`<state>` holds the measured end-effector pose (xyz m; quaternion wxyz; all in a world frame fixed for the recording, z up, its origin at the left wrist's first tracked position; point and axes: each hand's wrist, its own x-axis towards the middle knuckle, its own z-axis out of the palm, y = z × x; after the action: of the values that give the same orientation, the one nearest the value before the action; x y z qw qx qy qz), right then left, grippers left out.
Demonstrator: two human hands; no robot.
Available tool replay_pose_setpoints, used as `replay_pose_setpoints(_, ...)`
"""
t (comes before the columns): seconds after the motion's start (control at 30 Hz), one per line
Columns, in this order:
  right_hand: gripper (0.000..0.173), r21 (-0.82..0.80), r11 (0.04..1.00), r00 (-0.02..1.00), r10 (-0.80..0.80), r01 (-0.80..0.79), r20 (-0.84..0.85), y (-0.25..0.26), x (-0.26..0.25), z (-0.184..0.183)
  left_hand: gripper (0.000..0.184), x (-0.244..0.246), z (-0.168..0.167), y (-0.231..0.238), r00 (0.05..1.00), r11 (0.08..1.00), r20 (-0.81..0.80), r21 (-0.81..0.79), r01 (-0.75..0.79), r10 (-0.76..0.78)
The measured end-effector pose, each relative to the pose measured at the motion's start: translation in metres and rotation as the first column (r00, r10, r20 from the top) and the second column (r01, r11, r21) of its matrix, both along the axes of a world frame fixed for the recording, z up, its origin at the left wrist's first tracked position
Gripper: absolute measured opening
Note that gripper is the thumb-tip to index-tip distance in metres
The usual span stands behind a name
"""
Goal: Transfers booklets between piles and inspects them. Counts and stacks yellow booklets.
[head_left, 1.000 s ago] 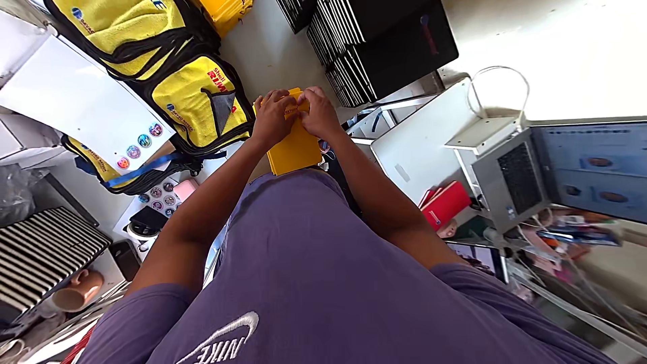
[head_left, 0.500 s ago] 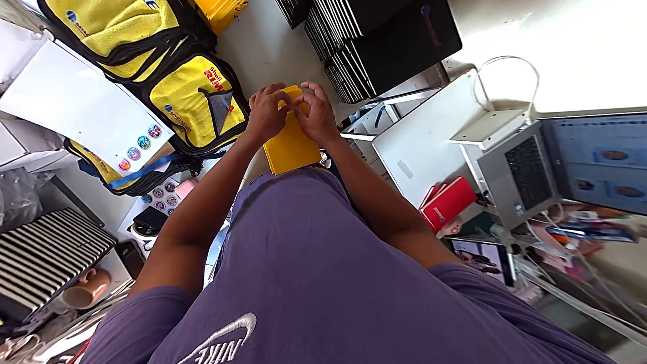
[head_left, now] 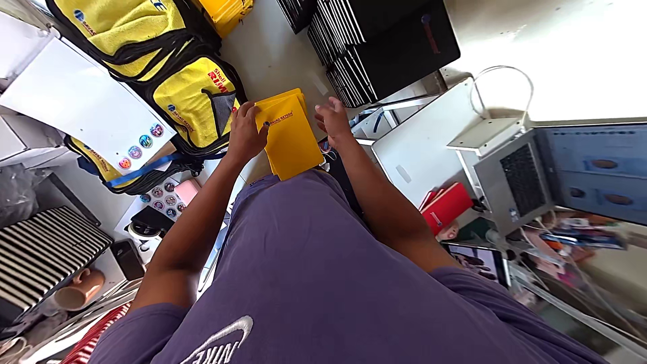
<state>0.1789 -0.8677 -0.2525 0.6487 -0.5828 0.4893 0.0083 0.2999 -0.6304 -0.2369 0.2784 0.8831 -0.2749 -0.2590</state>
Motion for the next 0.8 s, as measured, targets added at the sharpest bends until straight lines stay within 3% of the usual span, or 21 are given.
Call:
replay_pose_setpoints(0.13,0.05,-0.38,0.89,0.965,0.261,-0.251,-0.026,0.013,-0.004,0.005,0.047,-0.01,0.004,0.016,0.997,0.997,-0.013,-0.034,-0.075,0.075)
replay_pose_setpoints(0.23,0.038,-0.556,0.766,0.92,0.392,-0.323,0.006,0.022,-0.002,0.013,0.042,-0.013,0.008,0.026,0.97,0.971,-0.165,-0.129,-0.202,0.18)
replay_pose_setpoints(0.33,0.035,-0.609,0.69,0.872,0.49,-0.392,-0.006,0.028,0.003,0.014,0.042,-0.013,0.006,0.036,0.851,0.854,-0.437,-0.283,-0.437,0.291)
replay_pose_setpoints(0.47,0.041,-0.634,0.599,0.816,0.571,-0.488,-0.088,0.027,0.01,0.013,0.046,-0.006,0.009,0.058,0.709,0.659,-0.68,-0.448,-0.605,0.189)
replay_pose_setpoints(0.63,0.048,-0.659,0.512,0.786,0.584,-0.551,-0.203,0.03,0.017,0.015,0.031,0.032,0.018,0.107,0.707,0.618,-0.623,-0.421,-0.664,0.334)
replay_pose_setpoints(0.8,0.031,-0.678,0.393,0.721,0.627,-0.621,-0.297,0.04,0.03,0.02,0.027,0.07,0.006,0.144,0.673,0.606,-0.499,-0.32,-0.729,0.546)
